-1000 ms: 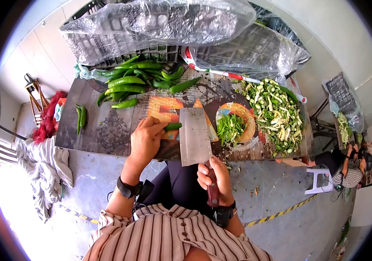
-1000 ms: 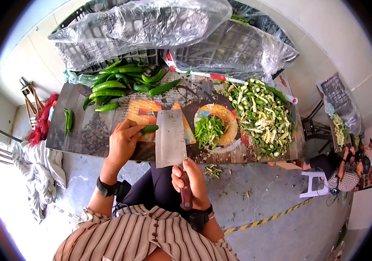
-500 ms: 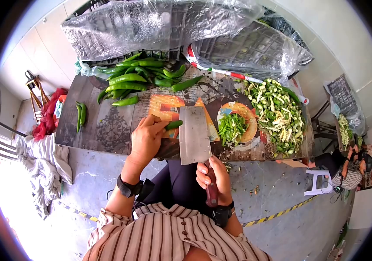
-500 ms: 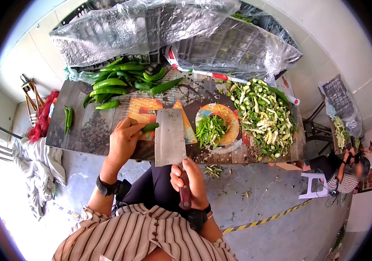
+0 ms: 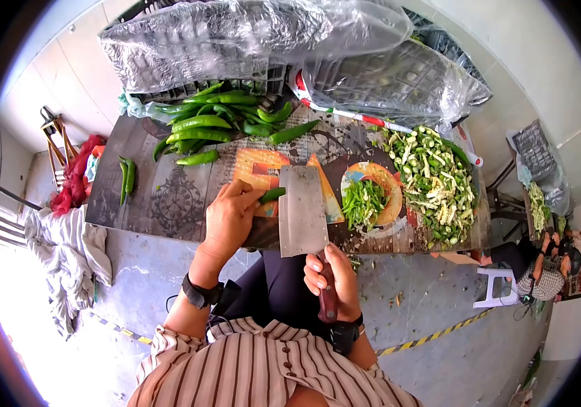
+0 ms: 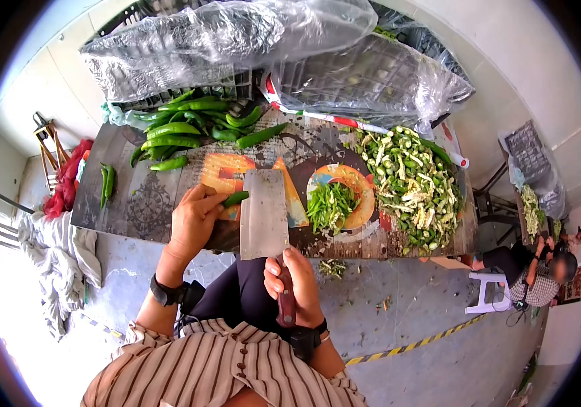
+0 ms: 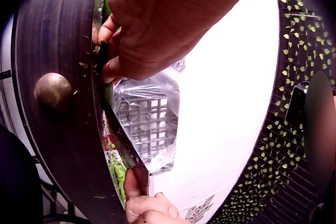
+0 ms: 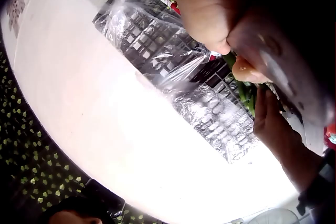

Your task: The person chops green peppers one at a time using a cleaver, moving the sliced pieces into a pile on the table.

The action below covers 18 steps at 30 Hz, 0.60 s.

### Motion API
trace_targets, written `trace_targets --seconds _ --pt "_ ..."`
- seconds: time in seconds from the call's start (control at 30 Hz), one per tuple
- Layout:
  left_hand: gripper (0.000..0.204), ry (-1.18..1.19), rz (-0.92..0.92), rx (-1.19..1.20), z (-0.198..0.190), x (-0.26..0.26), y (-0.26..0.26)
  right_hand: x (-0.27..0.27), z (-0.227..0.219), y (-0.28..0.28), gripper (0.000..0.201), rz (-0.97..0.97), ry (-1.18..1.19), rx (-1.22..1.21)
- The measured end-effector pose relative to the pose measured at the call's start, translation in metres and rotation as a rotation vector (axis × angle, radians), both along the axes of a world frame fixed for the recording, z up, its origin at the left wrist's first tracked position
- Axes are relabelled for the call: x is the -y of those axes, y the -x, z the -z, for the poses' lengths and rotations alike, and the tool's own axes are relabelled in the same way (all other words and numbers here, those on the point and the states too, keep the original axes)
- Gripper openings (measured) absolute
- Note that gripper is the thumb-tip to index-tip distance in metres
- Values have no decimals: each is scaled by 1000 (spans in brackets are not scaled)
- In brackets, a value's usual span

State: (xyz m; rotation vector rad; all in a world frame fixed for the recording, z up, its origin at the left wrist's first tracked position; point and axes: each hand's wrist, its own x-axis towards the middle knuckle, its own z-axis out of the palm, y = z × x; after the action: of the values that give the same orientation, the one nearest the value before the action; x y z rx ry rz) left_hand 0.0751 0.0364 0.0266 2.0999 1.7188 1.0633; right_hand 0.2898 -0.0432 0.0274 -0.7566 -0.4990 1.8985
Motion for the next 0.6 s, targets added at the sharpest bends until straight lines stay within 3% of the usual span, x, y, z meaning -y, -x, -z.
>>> trace_targets --seconds 0.6 --pt "30 -9 28 13 3 0 3 -2 3 -6 23 -46 -21 9"
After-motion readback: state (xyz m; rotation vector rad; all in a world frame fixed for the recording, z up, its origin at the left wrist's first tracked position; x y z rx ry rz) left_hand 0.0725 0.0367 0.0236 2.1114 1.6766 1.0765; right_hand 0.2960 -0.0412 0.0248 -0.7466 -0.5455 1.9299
